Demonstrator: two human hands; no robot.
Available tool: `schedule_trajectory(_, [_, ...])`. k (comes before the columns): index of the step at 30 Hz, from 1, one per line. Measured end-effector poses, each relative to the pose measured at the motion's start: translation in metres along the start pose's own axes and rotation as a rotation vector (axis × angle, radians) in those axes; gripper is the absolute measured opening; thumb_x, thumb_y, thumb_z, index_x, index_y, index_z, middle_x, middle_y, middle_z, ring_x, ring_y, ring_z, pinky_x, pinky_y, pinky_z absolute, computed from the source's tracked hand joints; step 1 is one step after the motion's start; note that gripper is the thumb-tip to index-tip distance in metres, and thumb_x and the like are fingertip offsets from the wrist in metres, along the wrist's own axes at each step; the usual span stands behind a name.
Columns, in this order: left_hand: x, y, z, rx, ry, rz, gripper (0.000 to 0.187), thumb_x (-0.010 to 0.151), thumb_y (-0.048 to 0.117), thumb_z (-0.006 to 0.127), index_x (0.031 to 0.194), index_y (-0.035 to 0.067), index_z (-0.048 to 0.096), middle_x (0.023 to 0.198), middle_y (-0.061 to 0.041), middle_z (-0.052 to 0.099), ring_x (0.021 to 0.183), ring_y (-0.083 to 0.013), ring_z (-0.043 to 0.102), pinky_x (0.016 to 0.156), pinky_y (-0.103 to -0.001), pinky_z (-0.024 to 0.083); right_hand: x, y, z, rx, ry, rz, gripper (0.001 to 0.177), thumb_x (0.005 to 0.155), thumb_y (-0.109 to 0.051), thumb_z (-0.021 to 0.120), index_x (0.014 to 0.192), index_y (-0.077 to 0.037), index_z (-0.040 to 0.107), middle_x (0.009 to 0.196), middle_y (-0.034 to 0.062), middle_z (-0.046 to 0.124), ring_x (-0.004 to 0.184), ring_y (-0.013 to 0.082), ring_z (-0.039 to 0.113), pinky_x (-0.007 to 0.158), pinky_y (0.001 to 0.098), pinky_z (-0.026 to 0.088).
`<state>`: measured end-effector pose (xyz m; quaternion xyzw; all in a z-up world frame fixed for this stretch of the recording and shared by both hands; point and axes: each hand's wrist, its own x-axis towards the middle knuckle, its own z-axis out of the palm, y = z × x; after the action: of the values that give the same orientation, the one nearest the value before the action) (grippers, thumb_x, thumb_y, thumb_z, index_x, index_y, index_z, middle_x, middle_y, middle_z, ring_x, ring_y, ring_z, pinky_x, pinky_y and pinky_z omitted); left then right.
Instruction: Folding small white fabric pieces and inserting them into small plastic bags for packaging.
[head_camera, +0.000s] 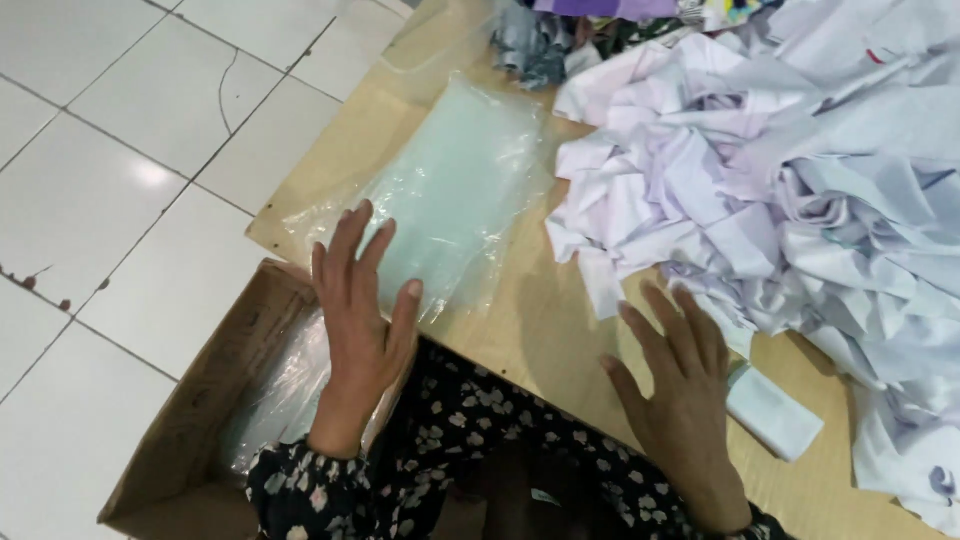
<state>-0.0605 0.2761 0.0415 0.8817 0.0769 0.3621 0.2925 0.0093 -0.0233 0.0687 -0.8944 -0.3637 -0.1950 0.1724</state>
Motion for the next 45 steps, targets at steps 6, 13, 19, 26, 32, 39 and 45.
schedule_trajectory(6, [-0.003, -0.030, -0.010, -0.068, -0.034, -0.088, 0.045, 0.114, 0.035, 0.040, 0.154, 0.016, 0.038, 0.163, -0.016, 0.040, 0.154, -0.0334, 0.040, 0.128, -0.066, 0.014, 0.066, -0.051, 0.057, 0.089, -0.123, -0.253, 0.053, 0.094, -0.034, 0.075, 0.139, -0.012, 0.057, 0.155, 0.0076, 0.049, 0.148, 0.0315, 0.041, 0.112, 0.0470, 0.042])
schedule_trajectory(13, [-0.003, -0.040, -0.006, -0.150, -0.038, -0.109, 0.048, 0.107, 0.026, 0.051, 0.151, 0.010, 0.044, 0.158, -0.022, 0.041, 0.149, -0.0401, 0.039, 0.117, -0.072, 0.011, 0.070, -0.048, 0.101, -0.022, -0.139, -0.255, 0.031, 0.092, -0.037, 0.073, 0.118, -0.020, 0.070, 0.128, -0.0006, 0.067, 0.124, 0.0294, 0.063, 0.097, 0.0493, 0.051])
schedule_trajectory(19, [-0.005, -0.040, -0.003, -0.164, -0.057, -0.114, 0.052, 0.106, 0.032, 0.054, 0.152, 0.009, 0.044, 0.158, -0.023, 0.040, 0.148, -0.0427, 0.038, 0.117, -0.072, 0.008, 0.082, -0.053, 0.078, 0.216, -0.001, -0.134, 0.005, 0.094, -0.015, 0.073, 0.098, -0.013, 0.076, 0.109, 0.0016, 0.076, 0.102, 0.0270, 0.072, 0.082, 0.0389, 0.056])
schedule_trajectory(26, [-0.008, -0.026, 0.005, -0.012, -0.087, 0.110, 0.091, 0.075, 0.052, 0.086, 0.149, 0.014, 0.050, 0.160, -0.020, 0.041, 0.151, -0.0450, 0.032, 0.119, -0.072, 0.001, 0.060, -0.032, 0.045, 0.442, 0.052, -0.006, 0.010, 0.089, -0.003, 0.076, 0.097, -0.009, 0.075, 0.110, 0.0060, 0.076, 0.103, 0.0300, 0.073, 0.086, 0.0398, 0.059])
schedule_trajectory(32, [-0.012, 0.018, 0.020, 0.108, -0.259, 0.428, 0.053, 0.092, 0.034, 0.085, 0.136, 0.027, 0.056, 0.158, -0.005, 0.044, 0.152, -0.0335, 0.034, 0.122, -0.071, 0.010, 0.009, 0.002, 0.014, 0.458, -0.005, 0.017, 0.014, 0.093, -0.002, 0.070, 0.103, -0.011, 0.068, 0.126, 0.0074, 0.069, 0.116, 0.0269, 0.065, 0.093, 0.0372, 0.058])
schedule_trajectory(39, [-0.024, 0.037, 0.048, 0.317, -0.410, 0.477, 0.061, 0.093, 0.052, 0.067, 0.145, 0.022, 0.056, 0.160, -0.006, 0.044, 0.150, -0.0311, 0.039, 0.117, -0.074, 0.020, -0.050, 0.045, 0.006, 0.255, 0.000, 0.088, 0.012, 0.091, -0.007, 0.072, 0.102, -0.011, 0.069, 0.129, 0.0082, 0.068, 0.115, 0.0328, 0.062, 0.088, 0.0427, 0.056])
schedule_trajectory(45, [0.002, 0.012, 0.026, 0.370, -0.410, 0.244, 0.050, 0.097, 0.007, 0.061, 0.144, 0.024, 0.059, 0.162, -0.010, 0.044, 0.150, -0.0433, 0.038, 0.118, -0.076, 0.022, -0.077, 0.069, -0.008, 0.164, 0.040, 0.103, 0.012, 0.087, -0.008, 0.078, 0.095, -0.012, 0.070, 0.128, 0.0054, 0.069, 0.113, 0.0299, 0.062, 0.095, 0.0423, 0.056])
